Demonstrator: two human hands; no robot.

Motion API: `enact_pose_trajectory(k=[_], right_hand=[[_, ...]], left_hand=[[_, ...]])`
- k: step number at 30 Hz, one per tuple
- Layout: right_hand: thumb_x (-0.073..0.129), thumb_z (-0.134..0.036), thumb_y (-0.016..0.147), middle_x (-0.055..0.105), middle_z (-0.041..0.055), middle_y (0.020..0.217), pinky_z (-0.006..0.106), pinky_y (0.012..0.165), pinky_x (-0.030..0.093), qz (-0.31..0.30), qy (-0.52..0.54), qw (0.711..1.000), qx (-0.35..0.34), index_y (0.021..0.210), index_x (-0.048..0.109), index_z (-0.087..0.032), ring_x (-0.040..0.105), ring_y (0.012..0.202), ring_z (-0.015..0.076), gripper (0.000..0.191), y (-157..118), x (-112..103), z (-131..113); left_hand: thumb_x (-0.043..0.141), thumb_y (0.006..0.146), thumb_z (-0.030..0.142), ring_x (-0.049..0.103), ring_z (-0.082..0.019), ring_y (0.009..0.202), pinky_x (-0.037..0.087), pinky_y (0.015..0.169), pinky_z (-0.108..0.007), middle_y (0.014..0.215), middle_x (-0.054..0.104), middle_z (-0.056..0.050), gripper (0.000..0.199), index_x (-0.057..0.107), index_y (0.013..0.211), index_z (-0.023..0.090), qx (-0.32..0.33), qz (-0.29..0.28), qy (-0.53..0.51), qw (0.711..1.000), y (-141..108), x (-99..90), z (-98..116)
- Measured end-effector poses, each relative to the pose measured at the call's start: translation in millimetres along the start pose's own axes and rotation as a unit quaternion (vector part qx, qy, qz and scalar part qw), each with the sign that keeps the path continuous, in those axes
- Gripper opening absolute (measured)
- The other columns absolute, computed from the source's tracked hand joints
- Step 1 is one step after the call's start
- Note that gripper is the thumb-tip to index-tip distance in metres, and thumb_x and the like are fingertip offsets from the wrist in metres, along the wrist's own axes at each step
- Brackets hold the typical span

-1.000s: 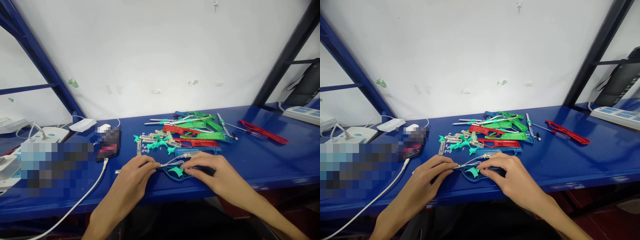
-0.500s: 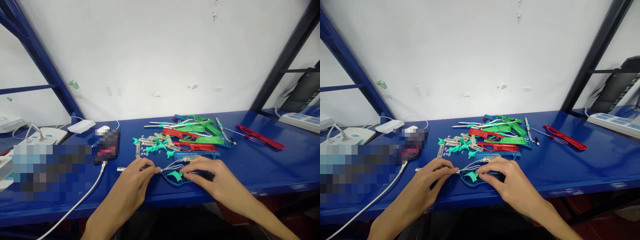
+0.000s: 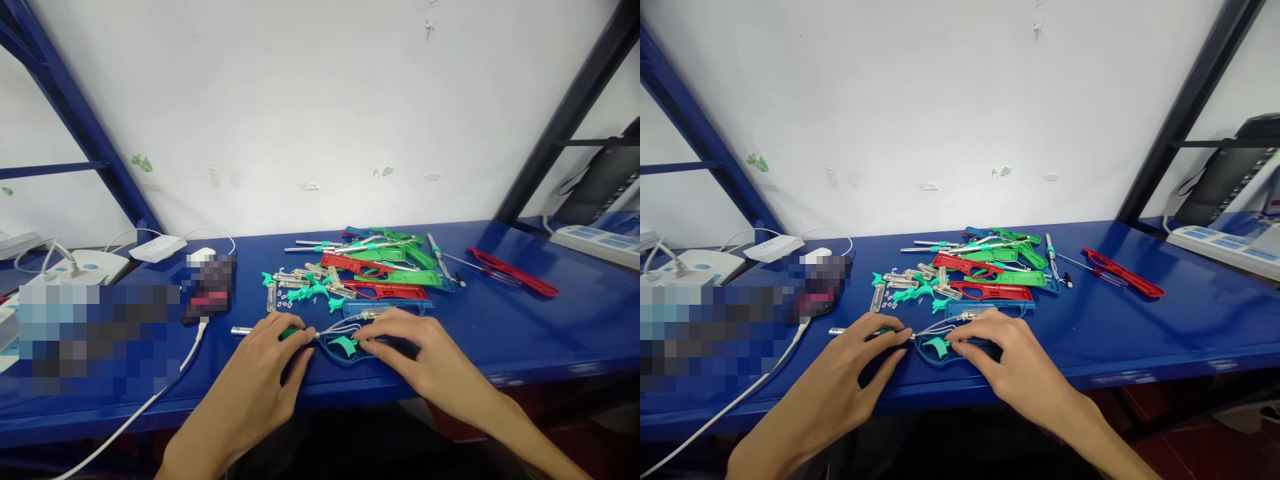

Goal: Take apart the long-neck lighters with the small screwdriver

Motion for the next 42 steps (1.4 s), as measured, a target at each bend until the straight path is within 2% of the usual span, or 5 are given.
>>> enact_pose_trajectory(k=[8, 16, 28, 34, 42], right_hand=[[0.058, -0.027, 0.105, 0.074, -0.0008, 0.120, 0.032, 0.103, 0.050, -0.021, -0.106, 0.991, -0.075, 0.123, 0.072, -0.031, 0.066, 0.113, 0.0184, 0.024, -9.2, -4.4, -6.5], [0.051, -0.026, 0.107, 0.062, 0.0032, 0.120, 0.030, 0.094, 0.052, -0.042, -0.076, 0.994, -0.065, 0.130, 0.068, -0.033, 0.063, 0.108, 0.0175, 0.030, -12.3, -8.8, -3.7], [0.053, -0.024, 0.107, 0.063, 0.0023, 0.108, 0.030, 0.091, 0.051, -0.034, -0.047, 0.998, -0.038, 0.126, 0.071, -0.031, 0.065, 0.099, 0.0168, 0.027, -12.4, -7.6, 4.3], [0.056, -0.026, 0.105, 0.065, 0.0009, 0.110, 0.031, 0.093, 0.051, -0.027, -0.042, 0.998, -0.030, 0.124, 0.070, -0.033, 0.066, 0.100, 0.0176, 0.024, -12.6, -7.0, 7.1], [0.063, -0.025, 0.102, 0.071, -0.0027, 0.112, 0.026, 0.094, 0.051, 0.005, -0.013, 0.999, -0.038, 0.122, 0.068, -0.035, 0.068, 0.103, 0.0150, 0.023, -9.6, -9.9, 5.6]], left_hand=[[0.042, 0.105, 0.010, 0.057, -0.026, 0.106, 0.052, 0.091, -0.048, 0.115, 0.061, -0.008, 0.029, 0.062, 0.122, 0.022, 0.013, 0.007, 0.034, 0.999, -0.9, 6.5, 5.4], [0.044, 0.103, 0.007, 0.057, -0.027, 0.108, 0.053, 0.093, -0.048, 0.115, 0.062, -0.011, 0.029, 0.063, 0.123, 0.016, 0.053, 0.032, 0.083, 0.995, -0.8, 6.3, 12.8], [0.047, 0.102, 0.010, 0.061, -0.029, 0.100, 0.052, 0.087, -0.048, 0.112, 0.068, -0.012, 0.030, 0.061, 0.128, 0.012, 0.079, 0.076, 0.144, 0.983, -1.8, 9.0, 17.4], [0.054, 0.102, 0.013, 0.055, -0.033, 0.114, 0.050, 0.094, -0.052, 0.121, 0.064, -0.015, 0.027, 0.062, 0.127, 0.013, 0.088, 0.114, 0.147, 0.979, 4.3, 12.7, 27.3], [0.051, 0.103, 0.014, 0.060, -0.027, 0.093, 0.055, 0.082, -0.048, 0.104, 0.068, -0.007, 0.015, 0.066, 0.104, 0.018, 0.097, 0.043, 0.067, 0.992, 31.4, 27.2, 45.0]])
Point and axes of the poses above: each hand's wrist, its own y-axis towards the middle knuckle, its own x-axis out of the palm, z = x × y, the point moved 2 cm from there along y, towards the middle knuckle
